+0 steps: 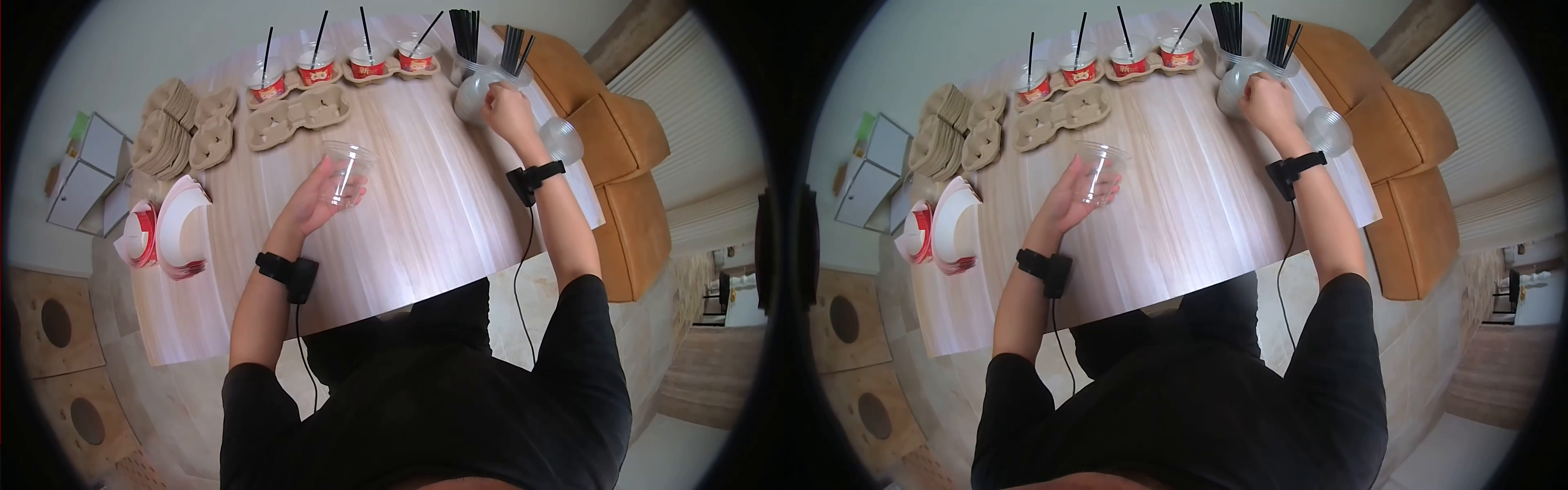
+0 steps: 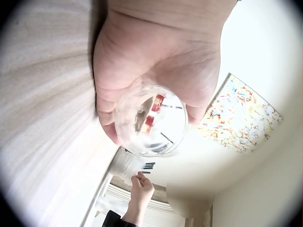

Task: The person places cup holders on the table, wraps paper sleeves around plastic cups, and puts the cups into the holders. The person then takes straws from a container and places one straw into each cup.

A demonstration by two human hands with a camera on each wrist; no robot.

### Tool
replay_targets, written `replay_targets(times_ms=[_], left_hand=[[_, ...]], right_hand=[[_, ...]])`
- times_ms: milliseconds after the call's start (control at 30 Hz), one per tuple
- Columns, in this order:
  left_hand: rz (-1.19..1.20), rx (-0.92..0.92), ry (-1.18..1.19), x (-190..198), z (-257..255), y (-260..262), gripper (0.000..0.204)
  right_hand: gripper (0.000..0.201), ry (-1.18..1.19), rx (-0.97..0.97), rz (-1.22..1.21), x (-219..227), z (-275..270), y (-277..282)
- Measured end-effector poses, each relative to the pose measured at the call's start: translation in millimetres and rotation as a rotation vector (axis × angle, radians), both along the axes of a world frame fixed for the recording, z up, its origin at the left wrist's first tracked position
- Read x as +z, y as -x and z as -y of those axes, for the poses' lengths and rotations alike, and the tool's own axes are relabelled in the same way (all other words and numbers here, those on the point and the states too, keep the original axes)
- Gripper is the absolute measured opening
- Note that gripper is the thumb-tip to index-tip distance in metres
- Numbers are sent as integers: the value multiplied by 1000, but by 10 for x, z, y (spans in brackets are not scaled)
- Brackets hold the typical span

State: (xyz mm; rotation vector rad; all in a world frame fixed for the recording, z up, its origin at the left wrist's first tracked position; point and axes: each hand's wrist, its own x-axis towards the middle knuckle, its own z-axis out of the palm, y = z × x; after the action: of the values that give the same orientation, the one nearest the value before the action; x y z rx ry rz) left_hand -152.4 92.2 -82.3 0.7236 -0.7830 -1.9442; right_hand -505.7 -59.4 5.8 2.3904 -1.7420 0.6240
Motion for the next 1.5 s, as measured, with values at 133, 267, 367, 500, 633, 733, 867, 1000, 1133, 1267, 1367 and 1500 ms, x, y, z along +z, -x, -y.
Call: replay_targets(times_ms=[133, 267, 367, 500, 633, 733, 867, 1000, 1133, 1267, 1367, 1500], left_hand=[[11, 10, -14, -1, 3, 10, 65], [8, 8, -18, -13, -2, 1, 64], [2, 34, -16, 9, -24, 3, 56], [-19, 37, 5, -57, -20, 0, 54], [87, 49, 222, -11, -20, -10, 66], [57, 127, 288, 12, -26, 9, 75], [82, 192, 366, -30, 27, 21, 76], [198, 208, 376, -8, 31, 62, 72], [291, 272, 403, -42, 39, 44, 60], [236, 399, 396, -157, 90, 52, 45], [430, 358, 474, -149, 121, 40, 30], [310, 302, 340, 26, 59, 90, 24]], right_hand=[[11, 33, 2, 41, 33, -40, -19], [10, 49, 41, 63, 5, 0, 36], [13, 130, 89, 168, 223, -134, -32], [16, 241, 346, 646, 442, -392, -274], [6, -396, 615, 1368, 212, -574, -510], [1, -1156, 660, 1780, -113, -648, -787], [1, -1322, 608, 1746, -454, -671, -1055], [4, -1366, 591, 1636, -649, -681, -1165], [7, -1413, 541, 1616, -685, -799, -1213], [13, -1363, 552, 1605, -658, -868, -1190], [15, -1308, 542, 1597, -684, -883, -1210], [16, -1233, 599, 1510, -597, -974, -1273]])
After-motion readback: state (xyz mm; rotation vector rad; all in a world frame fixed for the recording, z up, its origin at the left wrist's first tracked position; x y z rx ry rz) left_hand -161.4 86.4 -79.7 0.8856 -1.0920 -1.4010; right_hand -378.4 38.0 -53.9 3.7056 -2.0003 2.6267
